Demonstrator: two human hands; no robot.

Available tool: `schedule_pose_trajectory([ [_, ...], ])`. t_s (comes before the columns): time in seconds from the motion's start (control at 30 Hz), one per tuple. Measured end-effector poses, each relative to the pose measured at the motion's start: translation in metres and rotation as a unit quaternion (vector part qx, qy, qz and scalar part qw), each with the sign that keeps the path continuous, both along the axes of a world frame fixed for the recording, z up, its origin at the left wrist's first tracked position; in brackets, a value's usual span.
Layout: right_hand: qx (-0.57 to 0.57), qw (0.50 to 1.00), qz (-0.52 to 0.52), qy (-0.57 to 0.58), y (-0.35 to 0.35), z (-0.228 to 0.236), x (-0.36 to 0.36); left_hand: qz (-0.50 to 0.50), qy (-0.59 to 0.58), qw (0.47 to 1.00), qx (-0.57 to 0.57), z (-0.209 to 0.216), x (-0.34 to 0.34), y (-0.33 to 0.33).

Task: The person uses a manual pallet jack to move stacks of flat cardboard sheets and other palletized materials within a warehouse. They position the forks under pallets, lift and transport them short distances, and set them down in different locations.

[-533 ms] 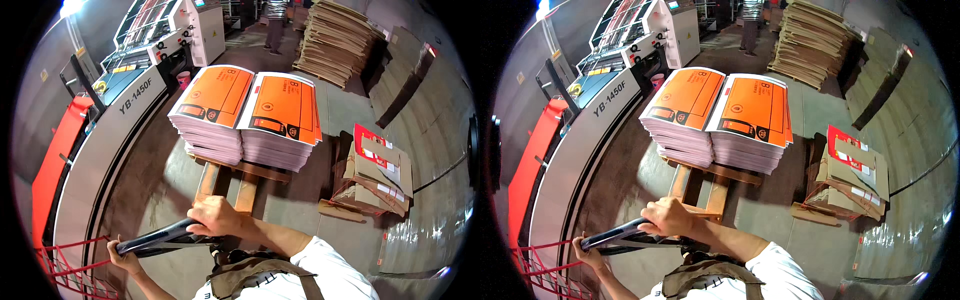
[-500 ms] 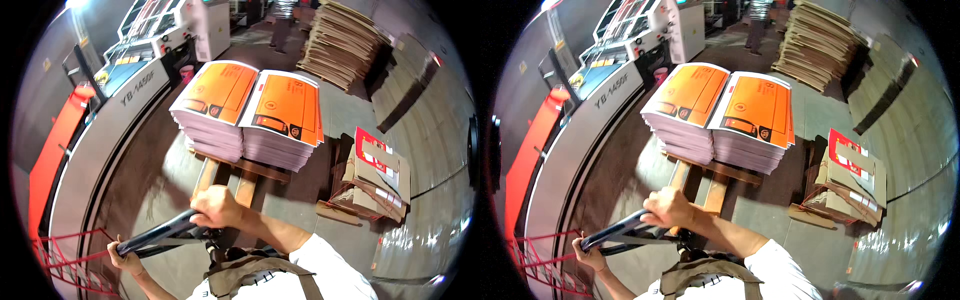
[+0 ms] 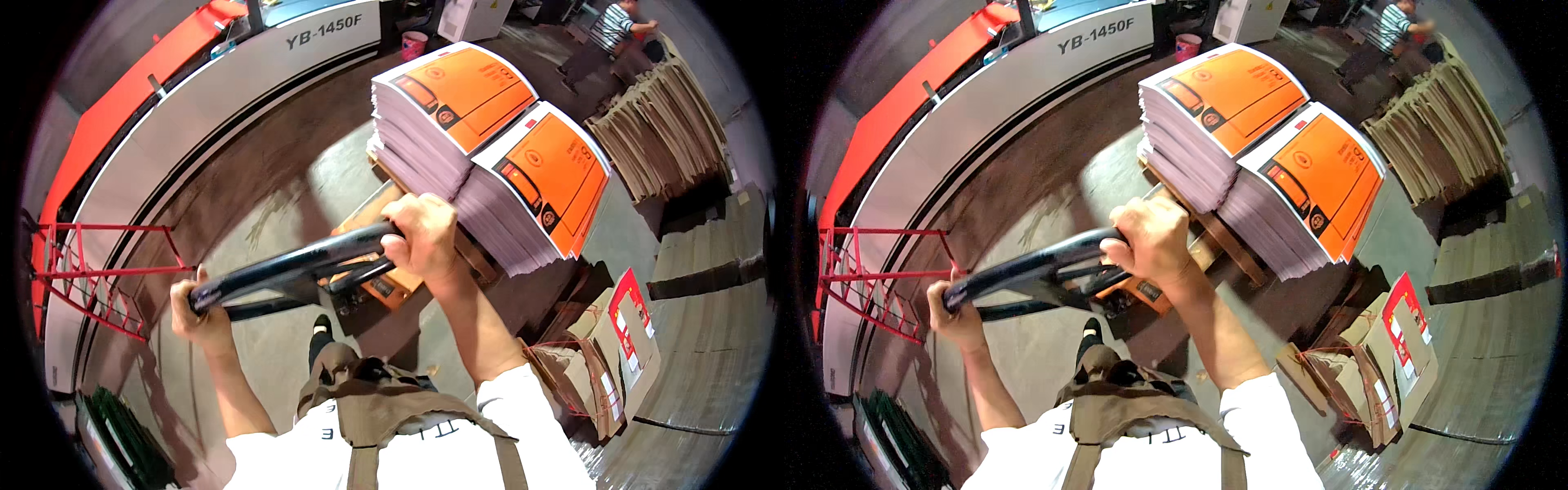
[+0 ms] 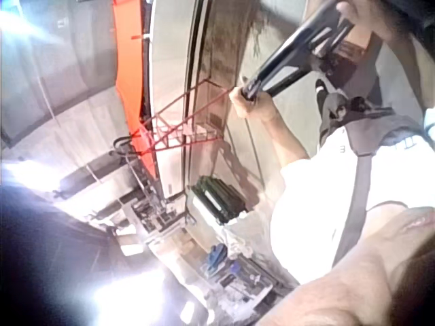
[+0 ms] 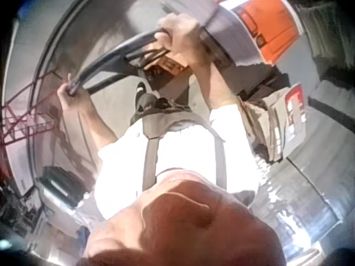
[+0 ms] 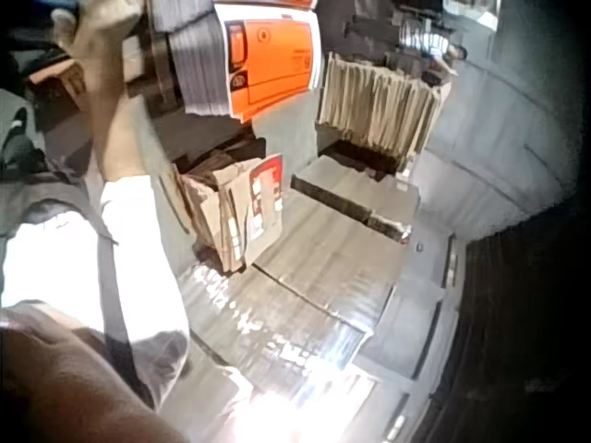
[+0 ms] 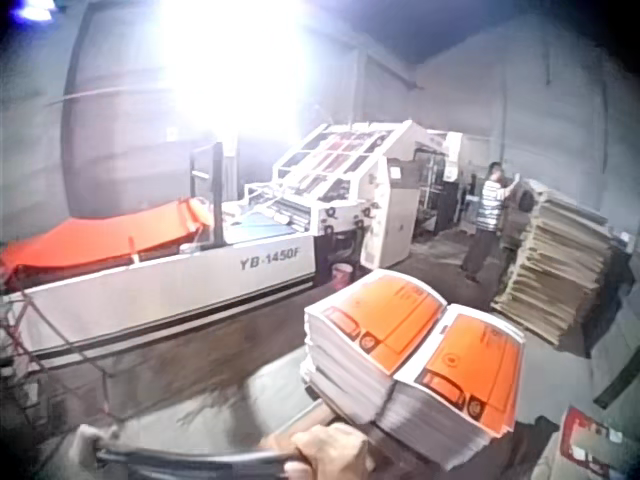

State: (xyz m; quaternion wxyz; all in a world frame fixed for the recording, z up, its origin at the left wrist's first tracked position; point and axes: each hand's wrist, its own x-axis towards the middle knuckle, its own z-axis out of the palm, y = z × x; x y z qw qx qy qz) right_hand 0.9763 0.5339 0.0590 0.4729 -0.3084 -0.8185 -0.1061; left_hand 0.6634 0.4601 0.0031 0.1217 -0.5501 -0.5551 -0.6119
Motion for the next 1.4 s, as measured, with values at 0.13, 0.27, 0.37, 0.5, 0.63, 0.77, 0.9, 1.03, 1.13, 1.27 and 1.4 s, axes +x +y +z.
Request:
schedule_pose_trajectory([
  [0.13,0.002,1.0,0.003,0.001,0.03,-0.01,-0.005,0.03,0.01,0.999,-0.011,-0.007,-0.009,0.033],
  [0.27,-0.016,0.999,-0.028,-0.008,0.052,-0.011,-0.017,0.021,0.009,1.0,-0.013,-0.014,-0.019,0.065],
  [0.37,-0.01,0.999,-0.041,-0.023,0.073,-0.021,-0.019,-0.005,0.014,0.999,-0.034,-0.018,-0.027,0.087],
  [0.5,-0.03,0.996,-0.08,-0.018,0.1,-0.034,-0.027,-0.083,0.009,0.995,-0.059,-0.026,-0.043,0.117],
  [0.63,-0.065,0.987,-0.14,0.036,0.125,-0.046,-0.052,-0.163,-0.009,0.983,-0.08,-0.038,-0.067,0.145],
  [0.77,-0.177,0.941,-0.197,0.211,0.142,-0.077,-0.077,-0.195,-0.008,0.978,-0.078,-0.053,-0.084,0.181],
  [0.9,-0.141,0.936,-0.235,0.22,0.172,-0.087,-0.081,-0.214,-0.002,0.974,-0.078,-0.064,-0.097,0.22],
  [1.03,-0.096,0.943,-0.265,0.179,0.201,-0.088,-0.097,-0.22,0.007,0.972,-0.077,-0.068,-0.109,0.256],
  [1.13,-0.107,0.938,-0.266,0.195,0.225,-0.092,-0.098,-0.224,0.007,0.973,-0.06,-0.069,-0.115,0.29],
  [1.27,-0.102,0.938,-0.255,0.21,0.255,-0.092,-0.112,-0.23,0.01,0.971,-0.062,-0.07,-0.123,0.332],
  [1.4,-0.099,0.934,-0.27,0.212,0.284,-0.09,-0.118,-0.244,0.019,0.967,-0.066,-0.066,-0.126,0.37],
])
